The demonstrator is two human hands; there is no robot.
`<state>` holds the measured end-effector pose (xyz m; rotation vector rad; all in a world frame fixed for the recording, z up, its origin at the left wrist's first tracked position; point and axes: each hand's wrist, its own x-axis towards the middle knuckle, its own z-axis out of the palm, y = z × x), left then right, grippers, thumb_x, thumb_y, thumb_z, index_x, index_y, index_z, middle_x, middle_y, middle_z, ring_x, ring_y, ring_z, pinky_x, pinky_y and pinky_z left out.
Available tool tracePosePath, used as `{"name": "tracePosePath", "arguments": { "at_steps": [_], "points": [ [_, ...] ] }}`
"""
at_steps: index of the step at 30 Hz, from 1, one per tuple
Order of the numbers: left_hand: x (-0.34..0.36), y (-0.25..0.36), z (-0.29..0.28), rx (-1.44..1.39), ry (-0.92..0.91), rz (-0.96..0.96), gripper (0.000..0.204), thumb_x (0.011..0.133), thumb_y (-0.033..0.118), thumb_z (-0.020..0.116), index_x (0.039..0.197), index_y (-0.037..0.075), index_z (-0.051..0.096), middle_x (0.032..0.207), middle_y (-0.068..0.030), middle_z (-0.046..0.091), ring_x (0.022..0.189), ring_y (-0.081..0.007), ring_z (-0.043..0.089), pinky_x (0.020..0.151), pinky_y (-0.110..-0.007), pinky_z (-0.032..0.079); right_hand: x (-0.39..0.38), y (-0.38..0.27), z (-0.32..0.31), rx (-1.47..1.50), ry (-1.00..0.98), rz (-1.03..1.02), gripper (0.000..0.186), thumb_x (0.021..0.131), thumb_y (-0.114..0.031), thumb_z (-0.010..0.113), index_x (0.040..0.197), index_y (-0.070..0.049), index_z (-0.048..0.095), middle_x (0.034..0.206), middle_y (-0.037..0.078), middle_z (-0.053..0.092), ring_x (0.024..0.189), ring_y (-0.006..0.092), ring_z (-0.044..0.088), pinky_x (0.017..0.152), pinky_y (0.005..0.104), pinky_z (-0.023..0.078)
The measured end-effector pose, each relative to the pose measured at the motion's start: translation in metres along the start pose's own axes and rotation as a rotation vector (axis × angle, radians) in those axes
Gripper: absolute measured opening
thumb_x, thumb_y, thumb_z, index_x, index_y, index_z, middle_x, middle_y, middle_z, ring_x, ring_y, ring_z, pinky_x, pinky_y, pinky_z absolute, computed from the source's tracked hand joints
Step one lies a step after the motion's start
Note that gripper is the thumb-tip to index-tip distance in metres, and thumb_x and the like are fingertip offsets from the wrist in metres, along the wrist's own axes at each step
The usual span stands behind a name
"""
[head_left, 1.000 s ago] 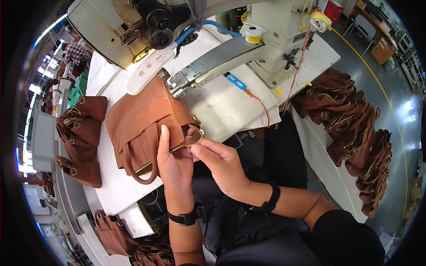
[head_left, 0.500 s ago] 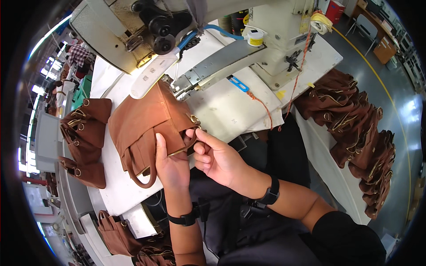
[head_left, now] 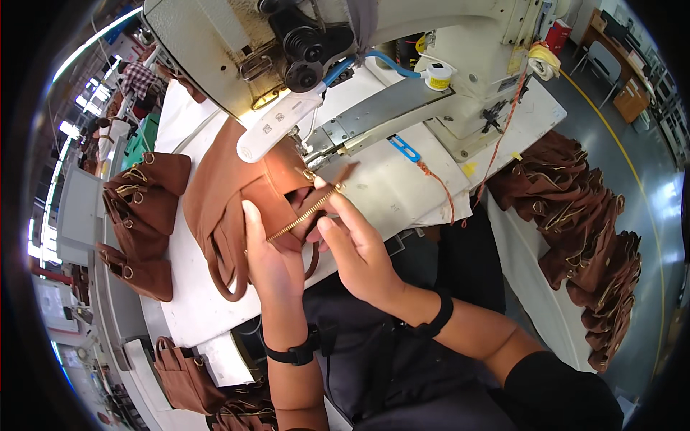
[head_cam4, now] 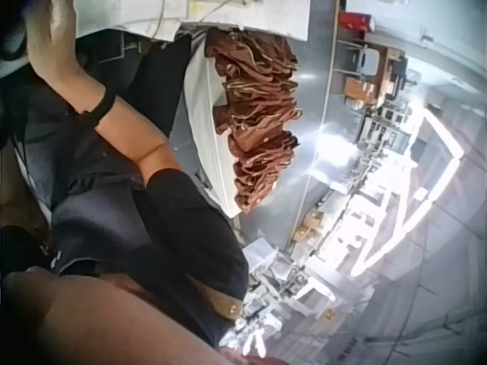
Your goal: The person sews a zipper onto the top edge of a brown leather bag using an industrial sewing machine. They guide the bag under the needle, stitch along the zipper, and then cut the thread. The person repeats this process on a second bag.
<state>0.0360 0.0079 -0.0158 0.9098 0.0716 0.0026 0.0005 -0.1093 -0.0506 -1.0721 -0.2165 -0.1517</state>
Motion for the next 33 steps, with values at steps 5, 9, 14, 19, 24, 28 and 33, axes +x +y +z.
{"name": "tracePosePath", "arguments": {
  "at_steps": [5,9,14,19,24,28,33],
  "points": [
    [0.013,0.006,-0.001,0.105,0.202,0.239,0.044,0.113,0.027,0.049,0.142,-0.006,0.051,0.136,-0.0166,0.063,0.115,-0.0294,0.069,0.097,-0.043,0.061,0.008,0.021,0.002,-0.263,-0.041,-0.012,0.058,0.107,-0.016,0.057,0.156,0.003,0.035,0.124,0.014,0.061,0.090,0.0146,0.063,0.082,0.0297,0.053],
    [0.034,0.020,-0.031,0.233,0.227,0.253,0.043,0.112,0.030,0.050,0.141,-0.002,0.054,0.130,-0.0162,0.066,0.113,-0.0316,0.069,0.094,-0.048,0.061,0.029,0.027,0.009,-0.087,-0.109,0.189,0.062,0.105,-0.017,0.057,0.157,0.006,0.032,0.135,0.020,0.060,0.087,0.0146,0.065,0.080,0.0322,0.055],
    [0.080,0.027,-0.032,0.274,0.198,0.110,0.047,0.112,0.031,0.048,0.141,-0.005,0.052,0.131,-0.0186,0.065,0.120,-0.0373,0.066,0.099,-0.053,0.059,0.070,0.054,0.002,-0.076,-0.122,0.461,0.069,0.104,-0.017,0.060,0.161,0.005,0.027,0.156,0.024,0.047,0.100,0.0177,0.070,0.084,0.0300,0.056],
    [0.128,0.032,-0.027,0.192,0.083,0.131,0.061,0.111,0.041,0.051,0.148,-0.007,0.042,0.145,-0.0229,0.056,0.135,-0.0352,0.057,0.116,-0.050,0.044,0.056,0.029,-0.013,-0.436,-0.216,0.143,0.052,0.102,-0.014,0.063,0.149,0.001,0.049,0.137,0.019,0.063,0.103,0.0208,0.068,0.089,0.0333,0.055],
    [0.149,0.019,0.003,0.064,-0.091,0.219,0.051,0.113,0.034,0.045,0.143,-0.006,0.049,0.140,-0.0207,0.062,0.128,-0.0297,0.063,0.112,-0.042,0.050,0.070,-0.031,-0.063,-1.127,-0.044,-0.692,0.030,0.094,-0.008,0.067,0.123,-0.003,0.069,0.116,0.012,0.069,0.107,0.0298,0.065,0.095,0.0406,0.050],
    [0.170,0.005,-0.021,-0.186,-0.439,0.174,0.044,0.109,0.021,0.052,0.141,-0.008,0.050,0.141,-0.0205,0.061,0.129,-0.0335,0.061,0.112,-0.048,0.053,0.114,-0.045,-0.087,-1.395,-0.043,-0.946,0.032,0.087,-0.011,0.071,0.118,-0.005,0.070,0.117,0.010,0.067,0.114,0.0301,0.061,0.100,0.0450,0.045],
    [0.145,-0.013,-0.007,-0.048,-0.328,0.203,0.044,0.110,0.027,0.050,0.143,-0.002,0.050,0.145,-0.0172,0.058,0.131,-0.0313,0.060,0.108,-0.046,0.054,0.128,-0.030,-0.076,-1.383,-0.114,-0.867,0.028,0.091,-0.017,0.069,0.117,-0.006,0.071,0.117,0.015,0.067,0.116,0.0313,0.060,0.102,0.0469,0.043]
  ]
}}
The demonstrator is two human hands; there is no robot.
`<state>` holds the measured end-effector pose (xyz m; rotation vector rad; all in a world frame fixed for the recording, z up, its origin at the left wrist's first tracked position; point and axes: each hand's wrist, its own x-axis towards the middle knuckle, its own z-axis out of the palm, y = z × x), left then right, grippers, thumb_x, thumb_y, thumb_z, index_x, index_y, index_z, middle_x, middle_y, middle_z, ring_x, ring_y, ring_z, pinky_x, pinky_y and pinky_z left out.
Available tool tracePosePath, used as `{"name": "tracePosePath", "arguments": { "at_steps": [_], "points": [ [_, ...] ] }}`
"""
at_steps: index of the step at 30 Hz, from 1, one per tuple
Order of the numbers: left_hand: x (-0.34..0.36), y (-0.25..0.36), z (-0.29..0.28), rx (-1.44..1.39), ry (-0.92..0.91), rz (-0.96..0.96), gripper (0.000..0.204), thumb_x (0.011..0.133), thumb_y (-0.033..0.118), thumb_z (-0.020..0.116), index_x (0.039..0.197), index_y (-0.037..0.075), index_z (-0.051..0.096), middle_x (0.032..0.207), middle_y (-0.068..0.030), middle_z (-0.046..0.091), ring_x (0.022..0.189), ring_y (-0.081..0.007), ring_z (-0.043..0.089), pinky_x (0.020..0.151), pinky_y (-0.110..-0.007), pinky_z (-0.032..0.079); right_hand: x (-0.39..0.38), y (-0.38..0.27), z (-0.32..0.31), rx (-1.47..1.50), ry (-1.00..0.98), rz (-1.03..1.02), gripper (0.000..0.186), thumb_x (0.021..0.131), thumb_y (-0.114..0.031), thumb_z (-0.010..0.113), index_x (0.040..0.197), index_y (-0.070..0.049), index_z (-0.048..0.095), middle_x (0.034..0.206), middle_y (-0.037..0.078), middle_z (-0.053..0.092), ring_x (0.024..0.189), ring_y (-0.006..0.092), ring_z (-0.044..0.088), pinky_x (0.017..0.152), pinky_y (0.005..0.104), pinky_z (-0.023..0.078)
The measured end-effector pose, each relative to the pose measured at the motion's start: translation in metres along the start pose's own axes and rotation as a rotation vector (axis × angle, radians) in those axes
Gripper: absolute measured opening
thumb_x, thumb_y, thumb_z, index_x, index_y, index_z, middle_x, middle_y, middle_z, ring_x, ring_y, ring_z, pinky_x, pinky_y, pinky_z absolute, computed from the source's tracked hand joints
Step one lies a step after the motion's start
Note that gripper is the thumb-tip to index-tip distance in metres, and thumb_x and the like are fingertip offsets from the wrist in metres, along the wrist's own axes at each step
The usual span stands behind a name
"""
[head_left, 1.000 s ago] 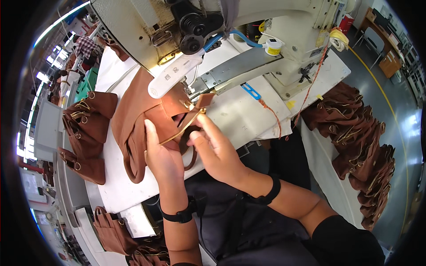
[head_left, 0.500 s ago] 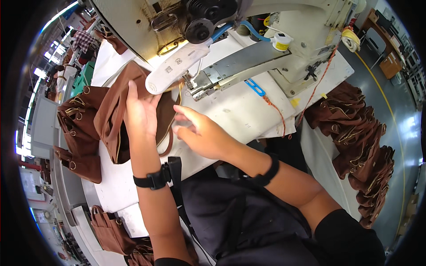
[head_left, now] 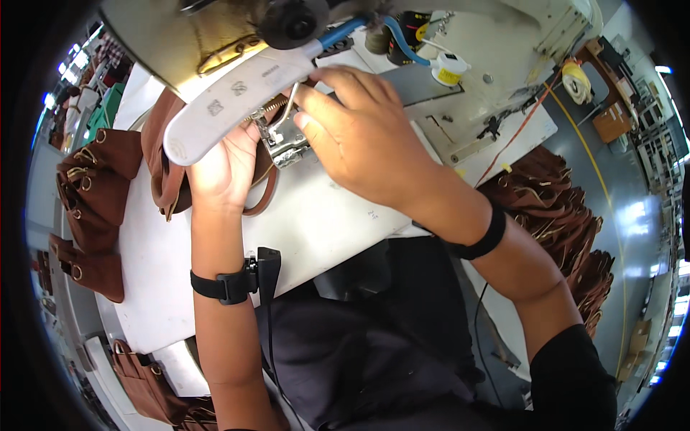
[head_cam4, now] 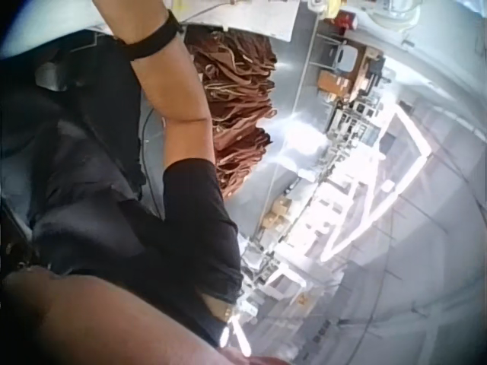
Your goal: The person sews a zipper onto the top edge of a brown leather bag using an industrial sewing machine. They guide the bag under the needle, stitch along the zipper, and then cut the thread. The person repeats this process on a second bag.
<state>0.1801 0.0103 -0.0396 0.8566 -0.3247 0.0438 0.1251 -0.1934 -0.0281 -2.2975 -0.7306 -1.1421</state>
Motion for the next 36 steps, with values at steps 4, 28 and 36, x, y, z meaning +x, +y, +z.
{"name": "tracePosePath", "arguments": {
  "at_steps": [4,28,36],
  "points": [
    [-0.010,-0.003,0.005,-0.076,0.131,-0.046,0.043,0.112,0.028,0.044,0.144,0.001,0.051,0.146,-0.0147,0.058,0.132,-0.0291,0.059,0.111,-0.046,0.051,0.008,0.000,0.008,-0.035,-0.038,0.027,0.023,0.094,-0.019,0.065,0.111,-0.005,0.072,0.115,0.018,0.067,0.110,0.0342,0.061,0.099,0.0479,0.043],
    [-0.024,-0.013,0.023,-0.117,0.011,-0.051,0.056,0.116,0.040,0.030,0.140,-0.003,0.056,0.142,-0.0126,0.063,0.132,-0.0233,0.058,0.115,-0.041,0.043,0.045,0.028,0.011,0.437,-0.358,0.193,0.028,0.096,-0.027,0.065,0.105,-0.002,0.076,0.105,0.020,0.074,0.104,0.0410,0.067,0.094,0.0506,0.052],
    [-0.021,-0.014,0.020,-0.144,0.032,-0.025,0.056,0.116,0.040,0.030,0.139,-0.003,0.057,0.142,-0.0122,0.063,0.133,-0.0227,0.057,0.115,-0.041,0.042,0.050,0.024,-0.002,0.517,-0.445,0.357,0.029,0.093,-0.024,0.069,0.110,-0.002,0.077,0.097,0.018,0.077,0.090,0.0336,0.072,0.083,0.0424,0.054]
  ]
}}
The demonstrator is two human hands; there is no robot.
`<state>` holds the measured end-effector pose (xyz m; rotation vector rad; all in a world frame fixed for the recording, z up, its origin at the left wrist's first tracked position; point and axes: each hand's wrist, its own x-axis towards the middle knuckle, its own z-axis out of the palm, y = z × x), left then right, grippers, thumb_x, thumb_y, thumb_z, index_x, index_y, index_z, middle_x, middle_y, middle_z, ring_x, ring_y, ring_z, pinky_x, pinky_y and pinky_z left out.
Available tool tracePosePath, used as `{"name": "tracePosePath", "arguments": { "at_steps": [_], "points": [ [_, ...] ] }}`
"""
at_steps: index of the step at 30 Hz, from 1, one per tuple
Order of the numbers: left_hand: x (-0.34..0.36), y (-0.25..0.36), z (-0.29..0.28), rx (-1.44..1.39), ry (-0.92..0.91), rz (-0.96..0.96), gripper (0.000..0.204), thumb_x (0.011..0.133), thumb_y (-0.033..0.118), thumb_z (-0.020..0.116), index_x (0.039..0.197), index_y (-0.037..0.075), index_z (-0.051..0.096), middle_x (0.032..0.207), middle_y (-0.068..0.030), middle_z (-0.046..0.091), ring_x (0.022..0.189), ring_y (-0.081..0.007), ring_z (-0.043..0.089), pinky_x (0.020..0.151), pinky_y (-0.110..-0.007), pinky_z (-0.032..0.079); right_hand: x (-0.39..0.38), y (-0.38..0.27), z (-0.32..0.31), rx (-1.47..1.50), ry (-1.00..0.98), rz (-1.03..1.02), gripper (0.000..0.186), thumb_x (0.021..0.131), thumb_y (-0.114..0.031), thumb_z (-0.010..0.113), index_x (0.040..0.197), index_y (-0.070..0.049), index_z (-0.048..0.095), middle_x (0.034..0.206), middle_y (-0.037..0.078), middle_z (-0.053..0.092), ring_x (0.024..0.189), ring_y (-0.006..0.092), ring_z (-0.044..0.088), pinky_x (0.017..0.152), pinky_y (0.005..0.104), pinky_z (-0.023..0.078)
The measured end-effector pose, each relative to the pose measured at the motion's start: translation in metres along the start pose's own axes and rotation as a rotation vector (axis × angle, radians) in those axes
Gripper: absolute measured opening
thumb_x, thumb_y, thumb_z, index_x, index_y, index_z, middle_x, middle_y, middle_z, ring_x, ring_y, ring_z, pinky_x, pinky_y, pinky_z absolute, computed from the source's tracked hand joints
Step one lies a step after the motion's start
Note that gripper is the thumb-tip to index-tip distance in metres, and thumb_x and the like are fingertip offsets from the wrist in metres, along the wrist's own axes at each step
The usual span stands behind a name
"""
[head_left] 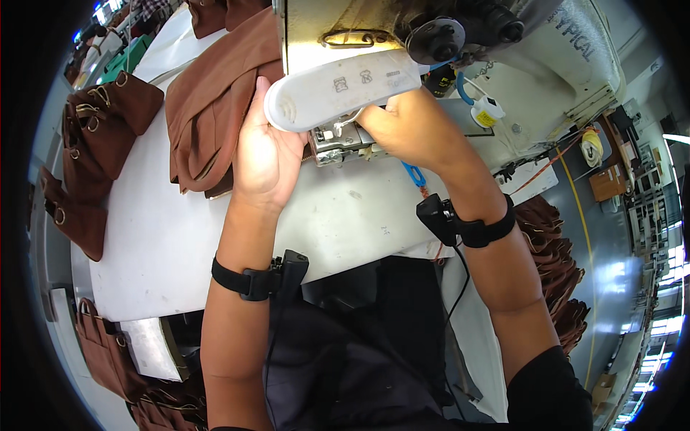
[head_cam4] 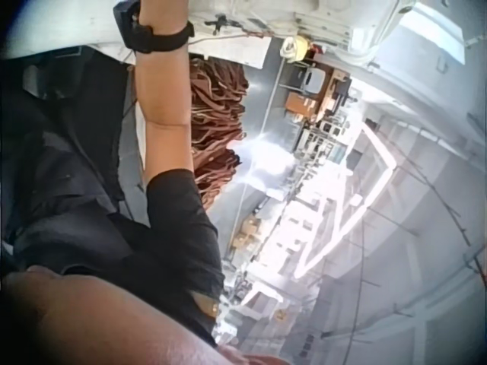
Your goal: The person sews a zipper onto the top edge of a brown leather bag using an industrial sewing machine. They guide the bag under the needle, stitch along the zipper, and then cut the thread. The person repeats this process on a second bag.
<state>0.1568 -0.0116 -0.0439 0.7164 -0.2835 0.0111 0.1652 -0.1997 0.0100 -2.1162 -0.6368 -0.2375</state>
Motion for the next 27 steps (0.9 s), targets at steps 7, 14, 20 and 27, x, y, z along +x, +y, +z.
{"name": "tracePosePath", "arguments": {
  "at_steps": [7,14,20,27],
  "points": [
    [-0.016,-0.002,0.016,0.031,0.130,-0.018,0.046,0.114,0.027,0.035,0.145,-0.003,0.050,0.148,-0.0136,0.057,0.136,-0.0257,0.054,0.116,-0.042,0.043,0.000,0.007,0.004,0.183,0.005,-0.038,0.022,0.090,-0.022,0.073,0.094,-0.001,0.080,0.085,0.016,0.077,0.077,0.0239,0.071,0.074,0.0364,0.054],
    [-0.030,-0.004,0.024,-0.037,0.225,0.009,0.046,0.113,0.024,0.035,0.148,-0.003,0.046,0.149,-0.0163,0.055,0.138,-0.0276,0.053,0.116,-0.044,0.043,-0.005,0.001,0.010,0.186,0.115,-0.191,0.015,0.081,-0.015,0.076,0.079,0.001,0.076,0.085,0.014,0.076,0.080,0.0281,0.070,0.077,0.0384,0.054],
    [-0.040,-0.003,0.033,-0.004,0.242,0.003,0.047,0.113,0.026,0.035,0.149,-0.003,0.045,0.150,-0.0160,0.054,0.139,-0.0284,0.052,0.117,-0.044,0.041,-0.018,-0.003,0.009,0.075,0.157,-0.216,0.014,0.076,-0.012,0.075,0.072,-0.002,0.066,0.084,0.011,0.072,0.092,0.0311,0.064,0.087,0.0409,0.051],
    [-0.047,-0.010,0.027,0.083,0.196,-0.030,0.049,0.115,0.035,0.035,0.154,0.004,0.042,0.150,-0.0134,0.055,0.137,-0.0261,0.053,0.115,-0.044,0.040,-0.020,-0.007,0.012,0.114,0.157,-0.070,0.021,0.075,-0.018,0.074,0.071,-0.002,0.062,0.084,0.012,0.069,0.080,0.0324,0.065,0.073,0.0429,0.054]
  ]
}}
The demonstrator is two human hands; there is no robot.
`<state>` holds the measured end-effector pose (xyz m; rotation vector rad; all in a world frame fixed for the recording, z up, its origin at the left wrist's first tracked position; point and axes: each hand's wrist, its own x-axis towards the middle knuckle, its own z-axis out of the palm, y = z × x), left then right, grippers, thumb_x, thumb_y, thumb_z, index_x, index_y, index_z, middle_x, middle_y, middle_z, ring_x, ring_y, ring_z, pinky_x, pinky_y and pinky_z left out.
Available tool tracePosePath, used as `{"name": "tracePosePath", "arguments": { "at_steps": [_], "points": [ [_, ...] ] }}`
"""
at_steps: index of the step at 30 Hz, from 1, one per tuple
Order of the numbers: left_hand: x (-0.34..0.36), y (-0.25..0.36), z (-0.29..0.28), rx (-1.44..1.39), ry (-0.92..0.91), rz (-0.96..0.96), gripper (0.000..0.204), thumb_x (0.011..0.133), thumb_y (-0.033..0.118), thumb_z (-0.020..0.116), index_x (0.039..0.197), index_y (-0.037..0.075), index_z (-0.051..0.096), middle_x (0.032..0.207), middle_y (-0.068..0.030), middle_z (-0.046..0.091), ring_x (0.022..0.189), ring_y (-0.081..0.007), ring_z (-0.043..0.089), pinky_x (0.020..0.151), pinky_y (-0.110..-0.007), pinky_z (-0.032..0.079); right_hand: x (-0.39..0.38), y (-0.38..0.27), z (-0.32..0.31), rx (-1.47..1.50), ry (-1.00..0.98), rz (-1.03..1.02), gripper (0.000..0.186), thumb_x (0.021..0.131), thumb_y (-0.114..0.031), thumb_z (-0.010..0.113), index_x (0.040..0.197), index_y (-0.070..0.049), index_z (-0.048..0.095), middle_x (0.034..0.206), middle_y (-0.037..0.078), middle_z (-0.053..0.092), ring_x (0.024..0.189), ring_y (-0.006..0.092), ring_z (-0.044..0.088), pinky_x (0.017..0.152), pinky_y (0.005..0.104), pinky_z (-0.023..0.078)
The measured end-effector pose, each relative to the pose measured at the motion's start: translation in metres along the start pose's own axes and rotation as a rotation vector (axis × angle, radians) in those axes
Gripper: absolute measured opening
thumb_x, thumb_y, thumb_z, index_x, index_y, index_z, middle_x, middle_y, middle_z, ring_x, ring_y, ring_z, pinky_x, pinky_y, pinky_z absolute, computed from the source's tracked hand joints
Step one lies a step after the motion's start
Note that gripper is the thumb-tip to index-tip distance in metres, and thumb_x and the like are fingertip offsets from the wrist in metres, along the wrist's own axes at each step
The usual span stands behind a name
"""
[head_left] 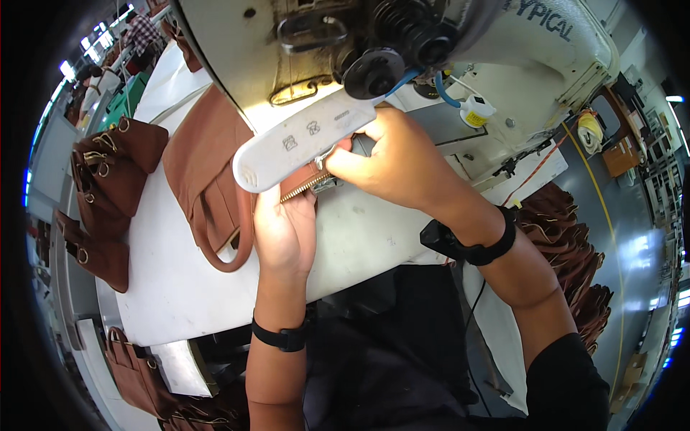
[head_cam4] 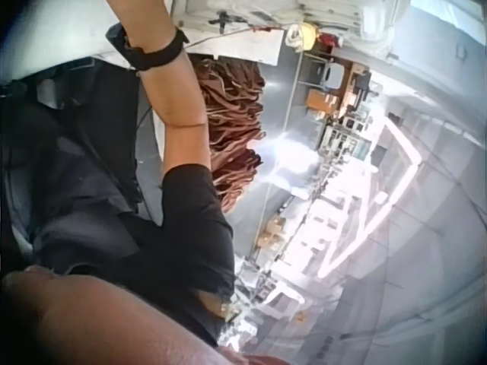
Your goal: The person sews a zipper onto the top edge of a brown leather bag using an industrial sewing machine. They guide the bag under the needle, stitch along the zipper, and then cut the thread. The person repeats this process on a second bag.
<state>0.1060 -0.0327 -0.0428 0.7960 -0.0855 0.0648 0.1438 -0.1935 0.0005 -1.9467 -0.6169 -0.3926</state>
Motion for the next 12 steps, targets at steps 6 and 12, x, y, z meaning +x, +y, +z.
{"name": "tracePosePath", "arguments": {
  "at_steps": [6,12],
  "points": [
    [-0.005,-0.005,-0.004,-0.007,-0.002,0.001,0.049,0.115,0.035,0.037,0.153,0.006,0.044,0.150,-0.0101,0.055,0.135,-0.0226,0.054,0.112,-0.042,0.041,-0.012,0.003,0.010,-0.305,0.136,-0.096,0.019,0.079,-0.020,0.068,0.082,-0.002,0.067,0.094,0.016,0.069,0.092,0.0379,0.065,0.087,0.0470,0.052],
    [-0.002,-0.013,-0.010,-0.069,0.001,0.035,0.052,0.113,0.033,0.039,0.156,0.004,0.041,0.156,-0.0110,0.049,0.145,-0.0257,0.046,0.123,-0.042,0.031,-0.017,-0.005,0.002,-0.599,0.071,-0.130,0.045,0.082,-0.024,0.066,0.121,-0.003,0.071,0.104,0.021,0.069,0.103,0.0369,0.064,0.099,0.0460,0.048]
  ]
}}
